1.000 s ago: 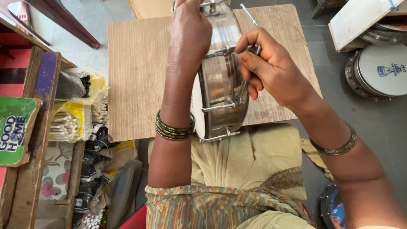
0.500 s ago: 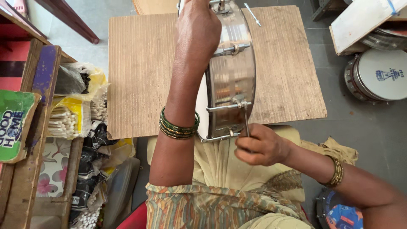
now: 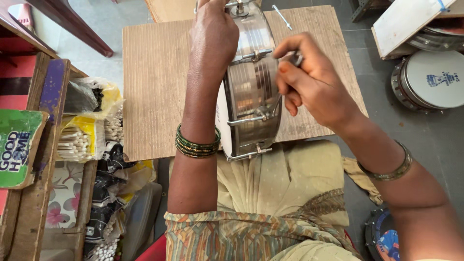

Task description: The person uses a small wrench and their hands to tighten and adjust the tension rods around the rim of a snare drum.

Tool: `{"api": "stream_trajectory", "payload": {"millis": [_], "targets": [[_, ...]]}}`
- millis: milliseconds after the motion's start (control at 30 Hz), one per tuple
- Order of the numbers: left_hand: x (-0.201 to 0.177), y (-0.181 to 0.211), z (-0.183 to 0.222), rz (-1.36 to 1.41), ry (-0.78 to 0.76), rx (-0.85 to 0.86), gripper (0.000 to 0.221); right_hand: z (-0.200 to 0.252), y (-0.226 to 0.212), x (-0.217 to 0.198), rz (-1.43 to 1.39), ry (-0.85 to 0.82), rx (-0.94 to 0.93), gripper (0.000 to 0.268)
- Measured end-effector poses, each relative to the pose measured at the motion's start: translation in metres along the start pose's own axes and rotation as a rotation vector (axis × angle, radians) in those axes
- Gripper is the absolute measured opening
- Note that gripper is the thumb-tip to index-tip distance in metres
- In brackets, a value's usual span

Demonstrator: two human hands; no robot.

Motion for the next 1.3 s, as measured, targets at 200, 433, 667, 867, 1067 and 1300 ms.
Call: {"api": "stream_trajectory", "payload": {"millis": [200, 433, 667, 867, 1067, 1300], "targets": [[0.0, 0.004, 0.0, -0.005, 0.024, 0.018, 0.034, -0.026, 0.009, 0.007, 0.078, -0.045, 0.145, 0.014], [0.003, 0.004, 0.001, 0.044, 0.0, -0.04, 0.033, 0.075, 0.035, 0.04, 0.594, 0.157, -0.917, 0.019], [-0.001, 0.005, -0.002, 0.046, 0.021, -0.015, 0.028, 0.127, 0.068, 0.058, 0.811, -0.099, -1.116, 0.023], [0.005, -0.005, -0.001, -0.016, -0.029, -0.016, 0.028, 0.069, 0.024, -0.017, 0.022, 0.172, -0.343, 0.014], [0.001, 0.0, -0.002, -0.025, -0.024, 0.002, 0.034, -0.01, 0.006, -0.003, -0.091, -0.009, 0.031, 0.019], [0.003, 0.001, 0.002, 0.017, 0.013, -0.01, 0.033, -0.011, 0.012, 0.008, 0.224, 0.072, -0.047, 0.011]]}}
Point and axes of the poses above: each hand's wrist, its own z-axis away from the middle knuckle, its own x-axis out of the palm, y = z × x, the point moved 9 cm from there along -z, towards the middle knuckle, and after that the axes turned 15 degrees about x, right-handed, at the moved point
